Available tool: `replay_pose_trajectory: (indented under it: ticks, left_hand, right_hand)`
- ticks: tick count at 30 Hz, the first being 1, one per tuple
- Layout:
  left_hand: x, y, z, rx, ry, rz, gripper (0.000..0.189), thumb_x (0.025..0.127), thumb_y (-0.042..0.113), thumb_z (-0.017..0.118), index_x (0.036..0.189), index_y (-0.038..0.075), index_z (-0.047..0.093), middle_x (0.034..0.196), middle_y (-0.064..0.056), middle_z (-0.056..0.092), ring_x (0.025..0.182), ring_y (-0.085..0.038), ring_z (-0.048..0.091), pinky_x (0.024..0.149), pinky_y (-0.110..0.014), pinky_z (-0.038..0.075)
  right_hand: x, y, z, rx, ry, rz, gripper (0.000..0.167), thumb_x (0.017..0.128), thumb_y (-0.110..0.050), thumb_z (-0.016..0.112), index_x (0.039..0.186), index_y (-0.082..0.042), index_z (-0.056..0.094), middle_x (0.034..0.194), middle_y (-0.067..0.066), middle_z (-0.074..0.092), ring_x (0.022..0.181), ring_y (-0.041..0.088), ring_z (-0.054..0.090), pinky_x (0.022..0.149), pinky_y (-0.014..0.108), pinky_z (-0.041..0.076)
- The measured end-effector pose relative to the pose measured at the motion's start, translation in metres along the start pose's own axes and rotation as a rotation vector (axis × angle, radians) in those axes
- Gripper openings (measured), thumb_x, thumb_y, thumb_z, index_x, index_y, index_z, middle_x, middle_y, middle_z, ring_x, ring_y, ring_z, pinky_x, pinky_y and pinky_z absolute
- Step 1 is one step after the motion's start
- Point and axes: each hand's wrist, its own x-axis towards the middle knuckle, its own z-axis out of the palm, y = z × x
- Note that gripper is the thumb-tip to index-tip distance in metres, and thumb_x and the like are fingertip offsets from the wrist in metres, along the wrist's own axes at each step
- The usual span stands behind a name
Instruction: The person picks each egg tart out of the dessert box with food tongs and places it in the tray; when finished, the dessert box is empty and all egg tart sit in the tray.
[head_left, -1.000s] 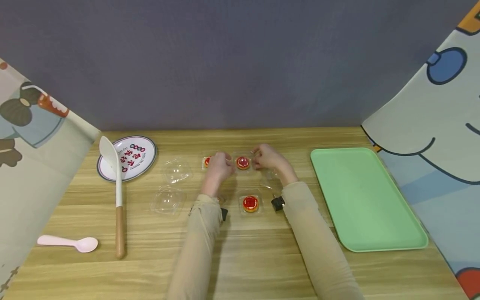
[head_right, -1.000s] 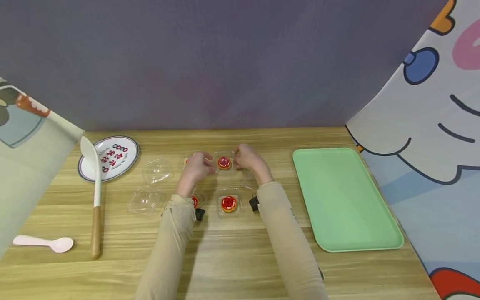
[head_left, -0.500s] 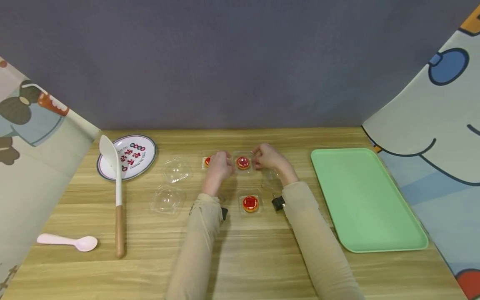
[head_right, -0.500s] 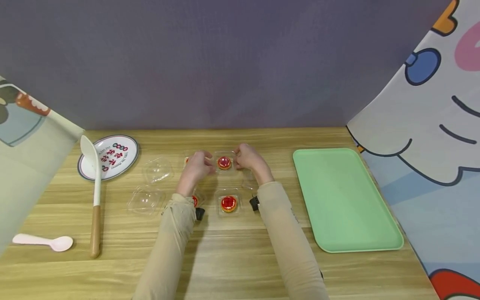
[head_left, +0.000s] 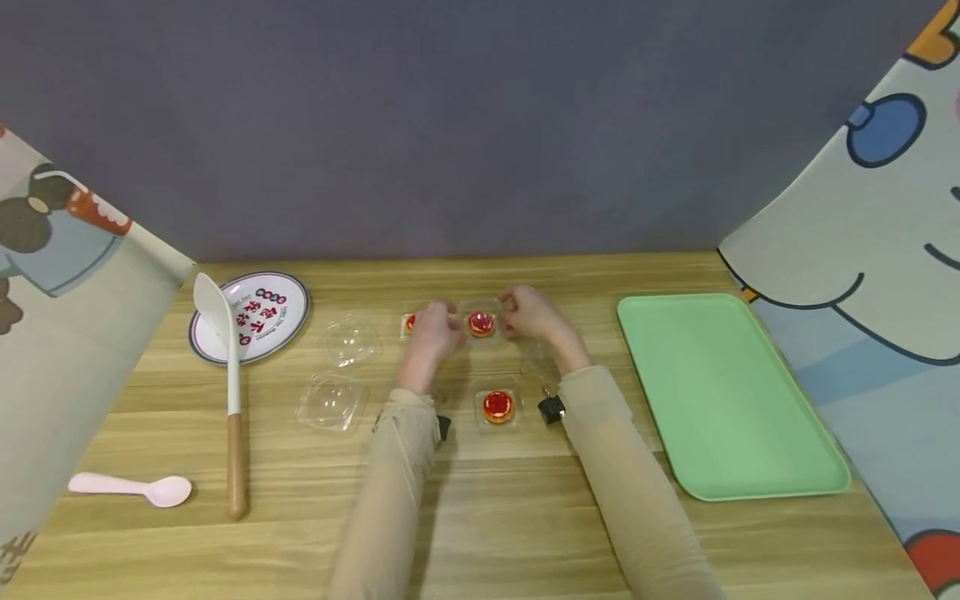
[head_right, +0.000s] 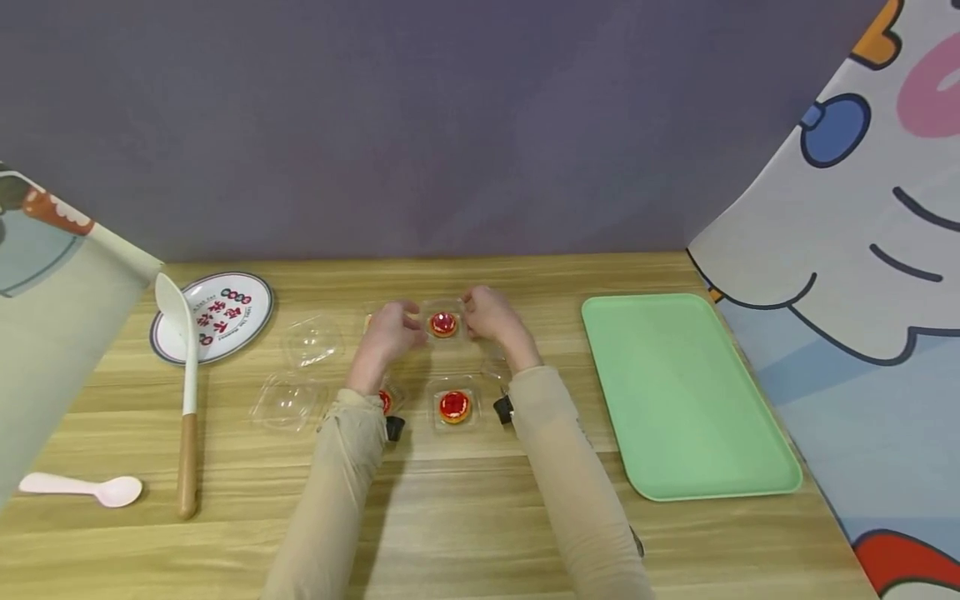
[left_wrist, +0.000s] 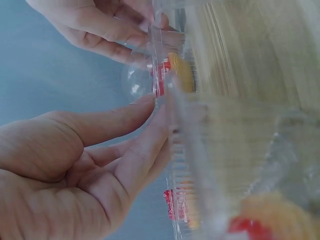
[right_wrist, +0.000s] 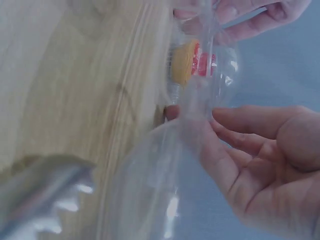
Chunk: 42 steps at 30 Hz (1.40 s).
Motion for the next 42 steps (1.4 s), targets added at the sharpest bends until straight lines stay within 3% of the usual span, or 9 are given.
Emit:
replay_pose_trajectory:
  ticks: [3, 7, 12, 19, 26, 30, 33, 37, 42]
  left_hand:
    - [-0.002, 0.002, -0.001, 0.017, 0.014, 0.012, 0.051, 0.092, -0.004, 0.072, 0.141, -0.009, 0.060, 0.125, -0.025, 0.073, 0.121, -0.039, 0.069, 0.106, -0.047, 0.057]
    - [-0.005, 0.005, -0.004, 0.015, 0.034, 0.037, 0.050, 0.091, -0.004, 0.070, 0.140, -0.010, 0.061, 0.129, -0.028, 0.070, 0.123, -0.042, 0.066, 0.107, -0.049, 0.057]
    - [-0.008, 0.007, -0.008, -0.022, 0.049, 0.055, 0.052, 0.091, -0.005, 0.067, 0.143, -0.008, 0.061, 0.139, -0.030, 0.064, 0.132, -0.043, 0.060, 0.113, -0.051, 0.052]
    - [-0.012, 0.014, -0.011, -0.035, 0.076, 0.081, 0.055, 0.092, -0.005, 0.071, 0.146, -0.007, 0.060, 0.148, -0.027, 0.060, 0.140, -0.043, 0.054, 0.119, -0.050, 0.047]
    - [-0.012, 0.019, -0.011, -0.083, 0.145, 0.123, 0.043, 0.096, -0.002, 0.072, 0.138, -0.008, 0.065, 0.140, -0.027, 0.065, 0.132, -0.042, 0.061, 0.112, -0.048, 0.053]
    - [-0.010, 0.020, -0.006, -0.165, 0.233, 0.166, 0.031, 0.098, -0.003, 0.071, 0.128, -0.009, 0.071, 0.123, -0.025, 0.073, 0.113, -0.039, 0.072, 0.096, -0.045, 0.063]
    - [-0.008, 0.023, -0.002, -0.218, 0.334, 0.228, 0.022, 0.098, -0.005, 0.070, 0.119, -0.007, 0.076, 0.108, -0.022, 0.076, 0.097, -0.036, 0.077, 0.086, -0.043, 0.066]
    - [-0.005, 0.027, 0.001, -0.227, 0.435, 0.308, 0.016, 0.097, -0.004, 0.070, 0.111, -0.004, 0.080, 0.095, -0.019, 0.076, 0.089, -0.033, 0.077, 0.082, -0.042, 0.067]
    - [-0.003, 0.030, 0.006, -0.257, 0.429, 0.345, 0.017, 0.102, 0.000, 0.068, 0.113, -0.005, 0.079, 0.101, -0.020, 0.078, 0.090, -0.034, 0.079, 0.082, -0.043, 0.068]
  right_hand:
    - [0.000, 0.000, 0.000, -0.012, 0.022, -0.003, 0.042, 0.101, 0.012, 0.049, 0.143, 0.017, 0.051, 0.130, 0.034, 0.064, 0.100, 0.039, 0.071, 0.089, 0.041, 0.066]
    - [-0.002, 0.000, -0.004, -0.069, 0.043, -0.040, 0.041, 0.101, 0.010, 0.053, 0.142, 0.017, 0.054, 0.135, 0.034, 0.063, 0.121, 0.045, 0.064, 0.104, 0.046, 0.060]
    - [-0.005, -0.003, -0.007, -0.063, 0.071, -0.058, 0.043, 0.102, 0.008, 0.055, 0.144, 0.016, 0.053, 0.136, 0.033, 0.062, 0.127, 0.045, 0.060, 0.109, 0.048, 0.056]
    - [-0.009, -0.005, -0.011, -0.026, 0.140, -0.099, 0.040, 0.103, 0.006, 0.054, 0.142, 0.014, 0.055, 0.129, 0.033, 0.065, 0.115, 0.045, 0.067, 0.103, 0.050, 0.059]
    - [-0.015, -0.008, -0.016, 0.081, 0.192, -0.122, 0.036, 0.107, 0.004, 0.055, 0.142, 0.012, 0.055, 0.122, 0.033, 0.066, 0.099, 0.050, 0.068, 0.090, 0.056, 0.064]
    - [-0.016, -0.007, -0.020, 0.169, 0.252, -0.154, 0.033, 0.108, 0.005, 0.055, 0.140, 0.013, 0.055, 0.117, 0.029, 0.065, 0.089, 0.037, 0.069, 0.085, 0.046, 0.066]
    - [-0.017, -0.007, -0.023, 0.305, 0.301, -0.166, 0.029, 0.111, 0.001, 0.051, 0.136, 0.014, 0.055, 0.113, 0.026, 0.063, 0.082, 0.023, 0.068, 0.081, 0.033, 0.067]
    - [-0.019, -0.009, -0.028, 0.446, 0.364, -0.187, 0.029, 0.115, -0.005, 0.046, 0.129, 0.018, 0.056, 0.106, 0.024, 0.065, 0.077, 0.015, 0.068, 0.077, 0.025, 0.066]
    - [-0.019, -0.007, -0.033, 0.478, 0.406, -0.202, 0.024, 0.112, -0.001, 0.050, 0.122, 0.019, 0.058, 0.097, 0.018, 0.064, 0.073, 0.013, 0.068, 0.075, 0.024, 0.066]
